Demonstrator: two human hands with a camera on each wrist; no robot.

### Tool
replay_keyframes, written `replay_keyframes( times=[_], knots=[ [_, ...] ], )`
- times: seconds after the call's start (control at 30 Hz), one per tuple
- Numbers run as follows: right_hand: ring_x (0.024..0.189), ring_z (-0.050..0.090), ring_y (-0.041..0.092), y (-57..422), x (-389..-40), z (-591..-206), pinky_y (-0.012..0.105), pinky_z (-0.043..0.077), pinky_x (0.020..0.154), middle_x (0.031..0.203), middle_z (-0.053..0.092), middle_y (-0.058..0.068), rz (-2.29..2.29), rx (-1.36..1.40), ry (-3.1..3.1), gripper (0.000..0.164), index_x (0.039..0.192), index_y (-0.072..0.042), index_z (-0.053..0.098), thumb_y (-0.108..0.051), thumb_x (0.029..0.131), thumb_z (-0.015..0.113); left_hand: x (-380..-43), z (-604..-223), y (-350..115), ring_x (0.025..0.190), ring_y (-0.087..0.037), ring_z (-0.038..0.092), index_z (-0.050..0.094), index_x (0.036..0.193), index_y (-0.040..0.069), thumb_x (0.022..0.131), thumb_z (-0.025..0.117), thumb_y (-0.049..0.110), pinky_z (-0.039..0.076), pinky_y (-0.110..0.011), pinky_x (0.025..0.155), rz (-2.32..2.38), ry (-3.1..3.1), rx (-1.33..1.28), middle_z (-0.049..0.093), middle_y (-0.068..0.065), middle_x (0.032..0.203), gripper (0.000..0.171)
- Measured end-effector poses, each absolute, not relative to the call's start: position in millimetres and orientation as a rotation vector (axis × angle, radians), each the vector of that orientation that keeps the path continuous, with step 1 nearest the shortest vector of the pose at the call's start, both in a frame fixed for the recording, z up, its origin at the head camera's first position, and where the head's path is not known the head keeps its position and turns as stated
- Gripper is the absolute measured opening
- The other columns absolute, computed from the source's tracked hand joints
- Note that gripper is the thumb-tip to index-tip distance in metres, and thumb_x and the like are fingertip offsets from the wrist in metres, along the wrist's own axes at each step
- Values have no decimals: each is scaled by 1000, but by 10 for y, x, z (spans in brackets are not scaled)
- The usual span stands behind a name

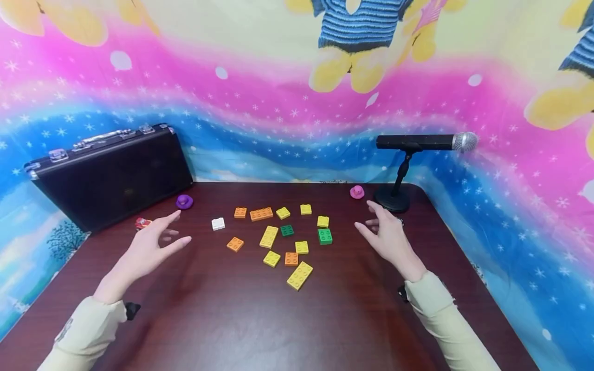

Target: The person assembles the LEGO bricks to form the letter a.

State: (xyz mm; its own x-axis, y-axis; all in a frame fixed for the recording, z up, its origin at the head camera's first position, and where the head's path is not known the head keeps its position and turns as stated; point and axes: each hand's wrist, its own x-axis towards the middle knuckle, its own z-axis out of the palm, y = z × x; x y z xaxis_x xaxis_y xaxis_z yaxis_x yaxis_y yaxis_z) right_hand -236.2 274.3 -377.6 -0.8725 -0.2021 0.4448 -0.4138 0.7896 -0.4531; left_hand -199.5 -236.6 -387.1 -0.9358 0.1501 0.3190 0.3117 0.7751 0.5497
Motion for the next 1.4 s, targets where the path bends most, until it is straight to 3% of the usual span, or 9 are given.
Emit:
replay_keyframes(
  times=[0.1, 0.23, 0.43, 0.63, 0.87, 1.17, 1.4],
  knots=[
    [79, 66, 23, 2662, -2416, -3798, 37, 53, 65, 111, 59, 20, 1145, 450, -2596, 57, 129, -6, 45, -28, 82, 67, -2041, -3917, -2249, 79, -21, 64, 51, 125, 8, 79, 68, 36, 52, -35, 71, -1109, -2587, -340, 59, -12, 107, 56],
    [80, 66, 24, 2527, -2484, -3836, 36, 53, 58, 113, 56, 24, 1683, 356, -2615, 54, 128, -5, 44, -25, 83, 66, -2084, -3983, -2048, 75, -13, 63, 57, 110, 9, 75, 73, 33, 50, -23, 66, -1397, -2560, -305, 62, -8, 96, 45],
    [87, 65, 29, 2231, -2588, -3988, 42, 52, 60, 118, 52, 30, 1968, 297, -2684, 50, 126, -2, 46, -16, 82, 66, -2133, -4135, -1605, 73, -15, 62, 61, 100, 2, 69, 79, 28, 51, -27, 62, -1714, -2565, -312, 62, -19, 94, 44],
    [87, 63, 23, 1911, -2641, -4221, 39, 53, 60, 117, 54, 24, 1942, 228, -2806, 48, 124, 0, 49, -9, 80, 67, -2094, -4254, -1079, 62, -19, 63, 62, 98, 5, 67, 79, 32, 51, -34, 52, -1728, -2764, -439, 63, -12, 90, 45],
    [80, 63, 17, 1731, -2659, -4391, 35, 53, 56, 114, 57, 15, 1826, 157, -2879, 45, 120, -5, 55, -10, 78, 69, -2009, -4358, -643, 48, -11, 56, 63, 89, 7, 64, 80, 34, 47, -28, 42, -1500, -2901, -660, 62, -4, 79, 41],
    [76, 63, 17, 1645, -2658, -4476, 35, 52, 55, 112, 59, 13, 1745, 161, -2924, 44, 116, -7, 59, -8, 74, 72, -2019, -4468, -343, 40, -10, 53, 58, 82, 10, 61, 81, 35, 45, -25, 39, -1326, -3011, -643, 55, 3, 65, 40],
    [77, 61, 17, 1587, -2740, -4462, 33, 52, 56, 110, 58, 9, 1619, 221, -3011, 49, 117, -10, 59, -8, 71, 76, -2109, -4440, -188, 49, -6, 43, 58, 75, 10, 58, 80, 41, 35, -19, 46, -917, -2944, -826, 47, 8, 56, 42]
  ],
)
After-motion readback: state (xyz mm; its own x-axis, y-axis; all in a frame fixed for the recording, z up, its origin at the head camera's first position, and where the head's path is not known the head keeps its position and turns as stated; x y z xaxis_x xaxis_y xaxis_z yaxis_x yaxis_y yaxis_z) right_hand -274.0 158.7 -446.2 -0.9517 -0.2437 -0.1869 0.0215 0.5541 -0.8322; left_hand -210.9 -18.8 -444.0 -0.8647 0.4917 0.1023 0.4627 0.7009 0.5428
